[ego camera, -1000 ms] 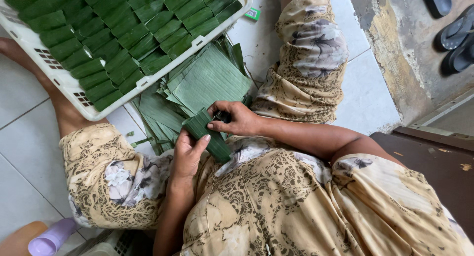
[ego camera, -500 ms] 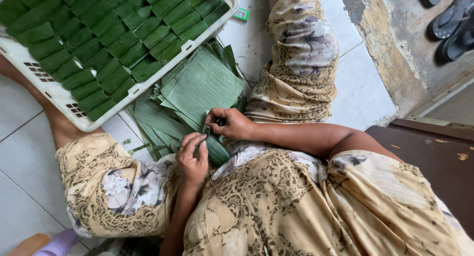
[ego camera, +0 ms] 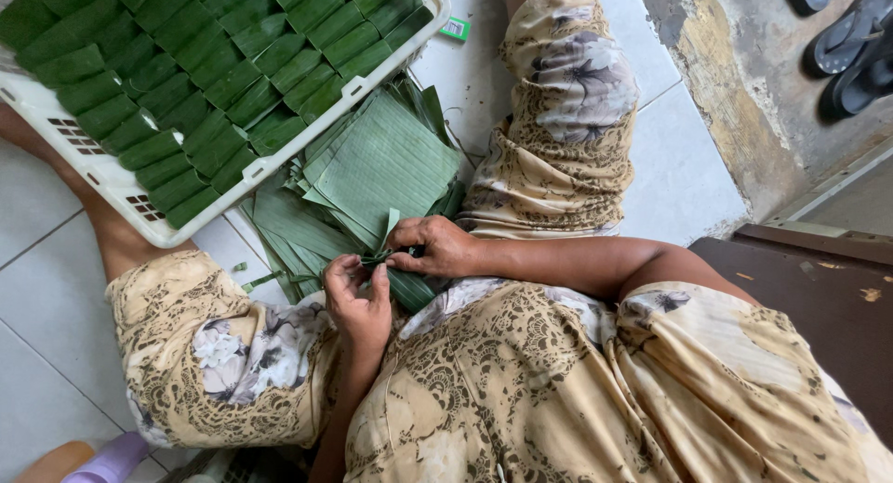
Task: The person sits on the floor folding cut banana leaf pieces into small open boxes, stapling the side seam of each box with a hand stapler, and placing the finished leaf boxes into a white plastic tray. They repeatedly take new leaf pieces from a pile, fold and crease them into shape, and fill the tray with completed boxes.
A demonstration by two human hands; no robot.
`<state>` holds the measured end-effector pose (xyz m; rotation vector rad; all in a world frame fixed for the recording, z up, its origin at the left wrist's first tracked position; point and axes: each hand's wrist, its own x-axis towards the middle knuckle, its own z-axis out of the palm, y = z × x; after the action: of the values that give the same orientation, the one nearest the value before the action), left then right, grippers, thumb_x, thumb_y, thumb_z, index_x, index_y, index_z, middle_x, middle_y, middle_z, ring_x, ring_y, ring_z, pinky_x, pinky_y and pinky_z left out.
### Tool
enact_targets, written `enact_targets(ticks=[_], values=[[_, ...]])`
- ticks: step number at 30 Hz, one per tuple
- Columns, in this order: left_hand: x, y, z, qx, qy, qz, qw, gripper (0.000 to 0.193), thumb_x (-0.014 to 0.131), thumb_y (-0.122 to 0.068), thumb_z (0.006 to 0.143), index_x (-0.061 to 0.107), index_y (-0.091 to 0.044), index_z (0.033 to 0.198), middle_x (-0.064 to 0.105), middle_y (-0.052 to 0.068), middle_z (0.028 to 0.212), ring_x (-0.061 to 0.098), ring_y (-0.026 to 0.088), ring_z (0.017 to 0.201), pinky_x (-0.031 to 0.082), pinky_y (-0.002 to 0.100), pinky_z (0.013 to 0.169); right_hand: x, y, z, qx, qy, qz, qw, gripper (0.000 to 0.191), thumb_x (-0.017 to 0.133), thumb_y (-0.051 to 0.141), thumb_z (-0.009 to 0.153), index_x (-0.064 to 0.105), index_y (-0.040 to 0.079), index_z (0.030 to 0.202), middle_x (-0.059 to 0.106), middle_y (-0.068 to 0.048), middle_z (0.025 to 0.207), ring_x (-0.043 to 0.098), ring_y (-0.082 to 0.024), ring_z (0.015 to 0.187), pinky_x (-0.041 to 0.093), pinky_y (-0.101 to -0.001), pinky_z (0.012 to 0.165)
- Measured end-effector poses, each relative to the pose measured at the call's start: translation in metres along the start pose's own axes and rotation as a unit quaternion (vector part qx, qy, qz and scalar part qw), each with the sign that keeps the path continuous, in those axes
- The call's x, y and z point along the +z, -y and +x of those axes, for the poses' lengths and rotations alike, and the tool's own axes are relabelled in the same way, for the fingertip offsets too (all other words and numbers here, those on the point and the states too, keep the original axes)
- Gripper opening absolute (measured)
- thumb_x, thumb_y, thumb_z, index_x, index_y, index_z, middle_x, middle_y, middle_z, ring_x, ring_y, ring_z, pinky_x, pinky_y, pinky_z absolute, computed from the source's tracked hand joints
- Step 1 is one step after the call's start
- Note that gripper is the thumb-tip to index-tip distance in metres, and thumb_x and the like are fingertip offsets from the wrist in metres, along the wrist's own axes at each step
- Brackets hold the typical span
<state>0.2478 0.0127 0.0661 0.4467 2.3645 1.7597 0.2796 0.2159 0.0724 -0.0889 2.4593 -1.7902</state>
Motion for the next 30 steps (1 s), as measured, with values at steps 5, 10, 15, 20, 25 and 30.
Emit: enact_targets(ticks=[5, 10, 15, 20, 25, 30], values=[[-0.009, -0.008, -0.005, 0.029, 0.025, 0.150, 0.988, 0.034, 0.079, -0.016, 0.091, 0.068, 0.006, 0.114, 0.071, 0.018, 0.108, 0.072, 0.027, 0.091, 0.058, 0.037, 0.082, -0.002, -0.002, 0.001, -0.042, 0.021, -0.010, 0.999, 0.022, 0.071, 0.016, 0.096, 0.071, 0.003, 0.113, 0.070, -0.014, 0.105, 0.071, -0.031, 0.094, 0.058, -0.0388, 0.083], [-0.006, 0.001, -0.001, -0.014, 0.047, 0.090, 0.995, 0.026, 0.075, -0.019, 0.095, 0.071, 0.004, 0.106, 0.074, 0.016, 0.103, 0.072, 0.028, 0.090, 0.056, 0.038, 0.081, 0.002, 0.001, 0.006, 0.009, 0.029, -0.049, 0.998, 0.022, 0.070, 0.016, 0.093, 0.070, 0.004, 0.112, 0.072, -0.014, 0.098, 0.073, -0.029, 0.086, 0.059, -0.0380, 0.077], [-0.001, 0.021, 0.001, 0.022, 0.049, 0.068, 0.996, 0.016, 0.068, -0.016, 0.102, 0.067, 0.000, 0.104, 0.071, 0.015, 0.102, 0.069, 0.027, 0.090, 0.055, 0.038, 0.080, 0.004, -0.001, 0.009, 0.128, 0.042, 0.017, 0.991, 0.026, 0.069, 0.020, 0.094, 0.066, 0.007, 0.117, 0.073, -0.011, 0.090, 0.073, -0.022, 0.077, 0.058, -0.0345, 0.073], [0.001, 0.032, 0.010, -0.068, 0.114, -0.067, 0.989, 0.023, 0.051, -0.023, 0.114, 0.061, -0.004, 0.122, 0.067, 0.011, 0.103, 0.063, 0.023, 0.092, 0.052, 0.036, 0.083, 0.006, -0.012, 0.021, 0.004, -0.031, 0.042, 0.999, 0.015, 0.076, 0.014, 0.095, 0.073, 0.003, 0.104, 0.070, -0.011, 0.099, 0.069, -0.023, 0.093, 0.057, -0.0356, 0.081], [-0.013, 0.042, 0.033, -0.340, 0.107, -0.484, 0.799, 0.030, 0.042, -0.035, 0.107, 0.055, -0.014, 0.123, 0.067, 0.007, 0.100, 0.065, 0.022, 0.080, 0.057, 0.036, 0.067, 0.022, -0.026, 0.041, 0.057, -0.089, 0.104, 0.989, 0.012, 0.074, 0.015, 0.098, 0.071, 0.003, 0.099, 0.068, -0.005, 0.103, 0.067, -0.015, 0.094, 0.057, -0.0326, 0.083], [-0.022, 0.054, 0.040, -0.328, 0.026, -0.433, 0.839, 0.025, 0.053, -0.030, 0.110, 0.067, -0.010, 0.113, 0.065, 0.001, 0.095, 0.060, 0.011, 0.083, 0.051, 0.028, 0.069, 0.036, -0.033, 0.039, 0.194, -0.062, 0.175, 0.963, 0.019, 0.070, 0.016, 0.104, 0.069, 0.001, 0.115, 0.064, -0.003, 0.095, 0.056, -0.011, 0.085, 0.049, -0.0276, 0.076]])
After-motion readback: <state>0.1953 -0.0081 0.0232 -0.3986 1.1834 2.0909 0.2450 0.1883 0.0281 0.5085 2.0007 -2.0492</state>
